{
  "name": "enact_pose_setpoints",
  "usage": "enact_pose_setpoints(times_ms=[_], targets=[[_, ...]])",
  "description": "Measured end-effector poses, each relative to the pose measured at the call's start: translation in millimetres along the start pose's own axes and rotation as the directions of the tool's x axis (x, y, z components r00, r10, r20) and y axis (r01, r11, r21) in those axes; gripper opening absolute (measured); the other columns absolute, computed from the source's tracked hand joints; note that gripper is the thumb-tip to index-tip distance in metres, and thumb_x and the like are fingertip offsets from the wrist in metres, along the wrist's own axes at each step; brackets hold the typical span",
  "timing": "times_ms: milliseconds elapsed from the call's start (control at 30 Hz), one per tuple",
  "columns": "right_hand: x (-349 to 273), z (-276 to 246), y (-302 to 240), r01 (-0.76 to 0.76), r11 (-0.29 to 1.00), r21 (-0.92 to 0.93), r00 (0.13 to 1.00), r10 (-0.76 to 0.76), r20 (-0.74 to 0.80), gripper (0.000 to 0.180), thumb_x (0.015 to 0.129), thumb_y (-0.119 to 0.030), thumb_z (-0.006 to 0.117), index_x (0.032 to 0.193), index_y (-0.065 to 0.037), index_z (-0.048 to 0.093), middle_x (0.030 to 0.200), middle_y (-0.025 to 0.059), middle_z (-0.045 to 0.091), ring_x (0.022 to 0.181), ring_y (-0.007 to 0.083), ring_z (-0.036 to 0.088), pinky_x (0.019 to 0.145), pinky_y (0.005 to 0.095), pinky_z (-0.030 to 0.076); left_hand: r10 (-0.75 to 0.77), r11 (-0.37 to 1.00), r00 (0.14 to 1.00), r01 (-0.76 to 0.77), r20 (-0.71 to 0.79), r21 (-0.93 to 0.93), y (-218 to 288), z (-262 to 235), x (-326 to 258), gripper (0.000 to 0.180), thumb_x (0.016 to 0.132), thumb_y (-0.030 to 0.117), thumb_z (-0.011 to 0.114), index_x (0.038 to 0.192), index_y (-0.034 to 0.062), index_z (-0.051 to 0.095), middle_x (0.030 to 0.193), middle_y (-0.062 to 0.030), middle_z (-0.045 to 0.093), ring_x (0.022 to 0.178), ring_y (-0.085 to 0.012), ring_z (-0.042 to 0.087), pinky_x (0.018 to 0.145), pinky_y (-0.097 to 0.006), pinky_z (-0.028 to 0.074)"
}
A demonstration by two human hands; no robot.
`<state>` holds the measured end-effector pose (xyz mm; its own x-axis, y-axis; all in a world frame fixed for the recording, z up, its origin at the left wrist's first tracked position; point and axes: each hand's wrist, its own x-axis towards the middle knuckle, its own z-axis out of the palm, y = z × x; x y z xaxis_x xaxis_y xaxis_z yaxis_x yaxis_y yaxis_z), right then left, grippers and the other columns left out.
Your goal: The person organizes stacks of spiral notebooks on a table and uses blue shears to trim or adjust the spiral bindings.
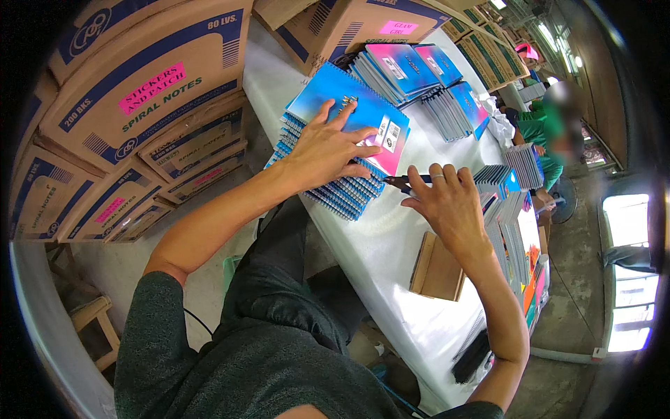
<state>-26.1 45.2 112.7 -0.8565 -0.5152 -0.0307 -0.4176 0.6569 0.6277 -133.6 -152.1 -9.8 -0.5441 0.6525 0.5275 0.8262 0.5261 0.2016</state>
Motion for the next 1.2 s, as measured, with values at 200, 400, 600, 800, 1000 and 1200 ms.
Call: enact_pose_setpoints(times_ms=[200, 400, 600, 800, 1000, 1200], targets=[[2, 12, 7, 0.218, 0.970, -0.104, 0.968, -0.229, -0.099, 0.046, 0.081, -0.028, 0.069, 0.125, -0.022, 0.056, 0.110, 0.0022, 0.051, 0.111, 0.0189, 0.048, 0.102, 0.0408, 0.037, -0.021, 1.000, 0.998, 0.022, 0.063, -0.017, 1, -4, 3, 0.049, 0.081, 0.050, 0.063, 0.126, 0.0308, 0.063, 0.139, 0.0045, 0.052, 0.138, -0.0343, 0.032, 0.113, -0.059, 0.018], [5, 16, 9, 0.304, 0.923, -0.236, 0.930, -0.341, -0.135, 0.035, 0.084, -0.019, 0.060, 0.119, -0.015, 0.060, 0.103, -0.0011, 0.051, 0.108, 0.0150, 0.046, 0.099, 0.0365, 0.037, -0.021, 0.999, 0.997, 0.024, 0.073, -0.030, 2, -3, 3, 0.050, 0.079, 0.048, 0.066, 0.126, 0.0307, 0.062, 0.139, 0.0041, 0.051, 0.138, -0.0347, 0.031, 0.113, -0.059, 0.017], [5, 1, -42, 0.017, 0.982, -0.189, 0.973, 0.028, 0.231, 0.024, 0.080, -0.024, 0.063, 0.093, -0.005, 0.066, 0.082, 0.0043, 0.057, 0.089, 0.0210, 0.057, 0.070, 0.0352, 0.042, -0.031, 0.999, 0.997, 0.032, 0.077, -0.011, 1, -3, 0, 0.054, 0.077, 0.047, 0.068, 0.128, 0.0307, 0.061, 0.141, 0.0031, 0.050, 0.139, -0.0347, 0.030, 0.113, -0.059, 0.016], [8, -2, 0, 0.216, 0.975, 0.043, 0.971, -0.210, -0.118, 0.032, 0.078, -0.021, 0.066, 0.109, -0.012, 0.064, 0.094, 0.0027, 0.058, 0.100, 0.0180, 0.054, 0.093, 0.0391, 0.041, -0.010, 0.999, 0.999, 0.011, 0.035, -0.035, 0, -1, -6, 0.061, 0.071, 0.046, 0.073, 0.129, 0.0304, 0.060, 0.142, 0.0031, 0.049, 0.140, -0.0344, 0.027, 0.113, -0.060, 0.016], [-1, 17, 5, 0.341, 0.928, -0.151, 0.917, -0.363, -0.163, 0.031, 0.079, -0.018, 0.063, 0.110, -0.012, 0.064, 0.100, 0.0012, 0.056, 0.106, 0.0163, 0.051, 0.094, 0.0376, 0.040, -0.012, 0.999, 0.997, 0.015, 0.073, -0.035, 5, -4, 0, 0.061, 0.072, 0.044, 0.073, 0.130, 0.0305, 0.059, 0.143, 0.0028, 0.048, 0.141, -0.0338, 0.026, 0.114, -0.060, 0.015], [-9, 19, -42, -0.045, 0.997, -0.067, 0.981, 0.057, 0.187, 0.015, 0.077, -0.012, 0.060, 0.088, -0.003, 0.063, 0.084, 0.0051, 0.059, 0.088, 0.0195, 0.056, 0.075, 0.0337, 0.041, -0.018, 1.000, 0.998, 0.019, 0.067, -0.018, 3, -1, -1, 0.064, 0.071, 0.043, 0.075, 0.131, 0.0292, 0.058, 0.144, 0.0018, 0.046, 0.142, -0.0362, 0.024, 0.113, -0.061, 0.016]])
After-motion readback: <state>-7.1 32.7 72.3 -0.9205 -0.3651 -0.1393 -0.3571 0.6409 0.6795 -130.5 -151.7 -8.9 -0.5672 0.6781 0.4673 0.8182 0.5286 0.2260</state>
